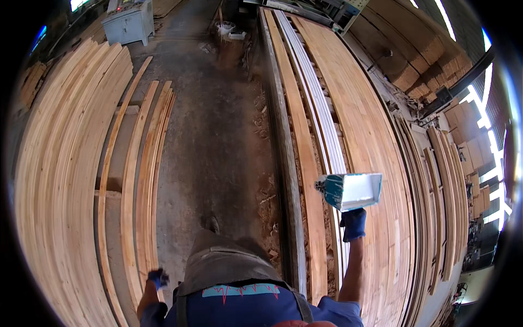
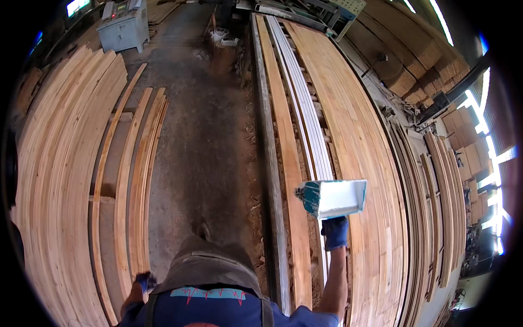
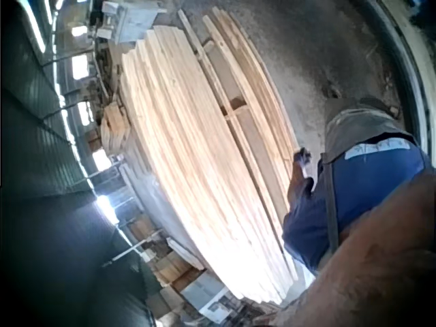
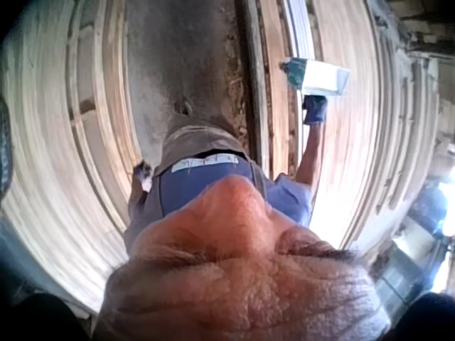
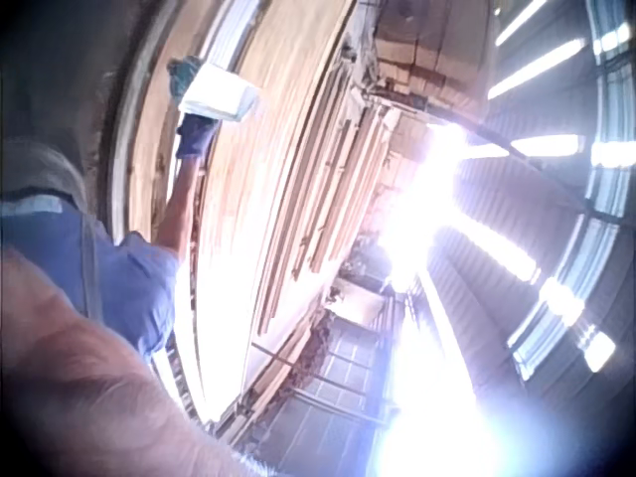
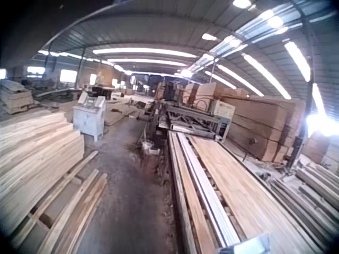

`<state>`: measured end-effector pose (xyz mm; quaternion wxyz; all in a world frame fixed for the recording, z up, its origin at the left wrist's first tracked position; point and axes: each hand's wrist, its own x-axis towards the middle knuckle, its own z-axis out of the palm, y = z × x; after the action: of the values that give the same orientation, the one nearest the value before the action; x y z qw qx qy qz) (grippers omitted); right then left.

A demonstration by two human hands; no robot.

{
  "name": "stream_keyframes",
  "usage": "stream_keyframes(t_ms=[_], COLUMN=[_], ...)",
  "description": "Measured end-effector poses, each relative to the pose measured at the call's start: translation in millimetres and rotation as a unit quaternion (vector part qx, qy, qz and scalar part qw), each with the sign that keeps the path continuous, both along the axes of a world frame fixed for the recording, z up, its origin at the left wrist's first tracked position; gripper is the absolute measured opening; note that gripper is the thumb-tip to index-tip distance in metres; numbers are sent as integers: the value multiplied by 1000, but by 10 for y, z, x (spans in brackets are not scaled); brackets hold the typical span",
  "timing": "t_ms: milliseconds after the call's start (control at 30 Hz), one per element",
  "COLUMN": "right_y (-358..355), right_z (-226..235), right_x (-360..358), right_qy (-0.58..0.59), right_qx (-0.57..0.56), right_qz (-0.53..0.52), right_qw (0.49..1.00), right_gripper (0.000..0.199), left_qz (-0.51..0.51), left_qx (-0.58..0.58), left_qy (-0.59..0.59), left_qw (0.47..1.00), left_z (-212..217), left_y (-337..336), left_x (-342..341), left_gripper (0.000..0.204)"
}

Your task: The person arranges long wooden planks onto a large curved metal frame in a workshop. They use a metal block to smooth or press the planks into place and occasionally measure the assembly with a tape measure. The person works systematically along the frame, picking up planks from a nearby pile and fitting them into the structure.

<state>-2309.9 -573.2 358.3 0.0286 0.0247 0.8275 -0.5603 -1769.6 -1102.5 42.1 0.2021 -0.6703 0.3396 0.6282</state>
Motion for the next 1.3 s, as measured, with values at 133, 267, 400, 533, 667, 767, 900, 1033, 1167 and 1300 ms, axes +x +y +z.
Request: stream_keyframes(t_ms=[133, 267, 400, 533, 667, 767, 900, 1033, 1167, 1300], right_y=[-1014, -1959, -2858, -3713, -4493, -5391, -6495, -7412, -8413, -9304], right_z=[5, -25, -85, -151, -332, -389, -593, -1229, -1385, -2134], right_x=[-1129, -2320, -3722, -5092, -6527, -7427, -8522, -9623, -10581, -11854], right_qy=[-32, -71, -56, -120, -38, -14, -20, 77, -18, 61], right_qx=[-49, -56, -15, -28, 143, 160, 125, 85, 74, 160], right_qz=[42, 53, 68, 130, 188, 208, 212, 243, 231, 268], right_qw=[997, 995, 996, 984, 971, 965, 969, 963, 970, 948], right_gripper=[18, 13, 17, 19, 15, 21, 27, 28, 32, 30], left_qz=[-8, -46, -43, 46, 290, 217, 189, 146, 115, 110], left_qx=[-98, -158, -147, -47, 118, 100, 85, -6, -135, -235], left_qy=[149, 253, 266, 155, 136, -13, 18, 137, 282, 305], left_qw=[984, 953, 952, 986, 940, 971, 978, 980, 943, 917], left_z=[187, 751, 784, 79, -516, -537, -639, -537, 682, 1190], left_y=[-1412, -2358, -2867, -2944, -2412, -2561, -3513, -5125, -6572, -7226], left_x=[-2073, -4308, -5674, -5559, -5523, -6172, -7583, -9143, -11300, -12524], left_gripper=[27, 25, 26, 25, 27, 24, 23, 24, 37, 36])
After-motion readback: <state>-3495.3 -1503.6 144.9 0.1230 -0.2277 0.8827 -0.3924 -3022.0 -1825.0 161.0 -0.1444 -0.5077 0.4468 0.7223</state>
